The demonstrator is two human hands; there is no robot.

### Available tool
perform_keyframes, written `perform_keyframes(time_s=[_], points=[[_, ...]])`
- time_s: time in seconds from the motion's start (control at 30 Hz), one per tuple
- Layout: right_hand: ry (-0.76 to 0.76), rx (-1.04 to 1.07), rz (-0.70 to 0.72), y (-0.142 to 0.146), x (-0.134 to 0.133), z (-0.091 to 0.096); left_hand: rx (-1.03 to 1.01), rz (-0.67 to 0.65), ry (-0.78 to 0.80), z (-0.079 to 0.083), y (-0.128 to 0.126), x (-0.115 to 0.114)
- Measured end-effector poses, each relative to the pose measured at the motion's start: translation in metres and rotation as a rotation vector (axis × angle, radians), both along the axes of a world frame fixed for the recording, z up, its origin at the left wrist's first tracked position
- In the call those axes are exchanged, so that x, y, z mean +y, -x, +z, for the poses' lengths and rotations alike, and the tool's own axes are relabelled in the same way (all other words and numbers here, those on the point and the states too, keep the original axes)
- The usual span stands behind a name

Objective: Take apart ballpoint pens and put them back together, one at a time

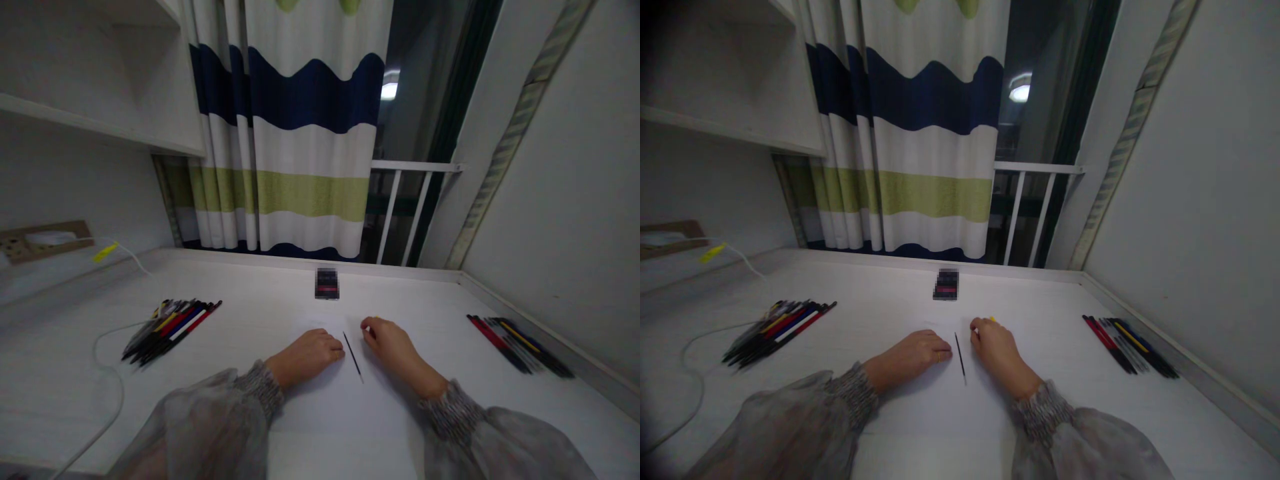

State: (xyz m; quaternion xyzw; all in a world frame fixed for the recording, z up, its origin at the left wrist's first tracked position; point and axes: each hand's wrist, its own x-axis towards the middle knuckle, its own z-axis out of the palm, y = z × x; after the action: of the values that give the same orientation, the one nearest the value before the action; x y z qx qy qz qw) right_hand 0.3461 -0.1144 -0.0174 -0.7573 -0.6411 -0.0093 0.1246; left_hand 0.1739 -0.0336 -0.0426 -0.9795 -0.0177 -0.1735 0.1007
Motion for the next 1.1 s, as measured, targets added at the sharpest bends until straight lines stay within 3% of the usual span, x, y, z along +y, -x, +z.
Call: perform_keyframes(time_s=[0.13,0.3,0.63,0.93,1.1], points=[[-0.013,-0.026,-0.055,-0.022,0.005,0.000,0.010,0.011,-0.004,0.001,0.002,0.002],[0.047,-0.014,0.017,-0.026,0.011,-0.010,-0.031,0.176,0.030,0.001,0.004,0.009],[0.150,-0.020,-0.021,-0.023,0.007,-0.015,-0.249,0.605,0.392,0.005,0.015,0.020],[0.100,-0.056,-0.216,-0.053,0.009,0.003,-0.213,0.808,0.440,0.008,0.017,0.023],[0.186,-0.041,-0.220,-0.055,0.008,0.000,-0.175,0.893,0.481,0.006,0.018,0.026]])
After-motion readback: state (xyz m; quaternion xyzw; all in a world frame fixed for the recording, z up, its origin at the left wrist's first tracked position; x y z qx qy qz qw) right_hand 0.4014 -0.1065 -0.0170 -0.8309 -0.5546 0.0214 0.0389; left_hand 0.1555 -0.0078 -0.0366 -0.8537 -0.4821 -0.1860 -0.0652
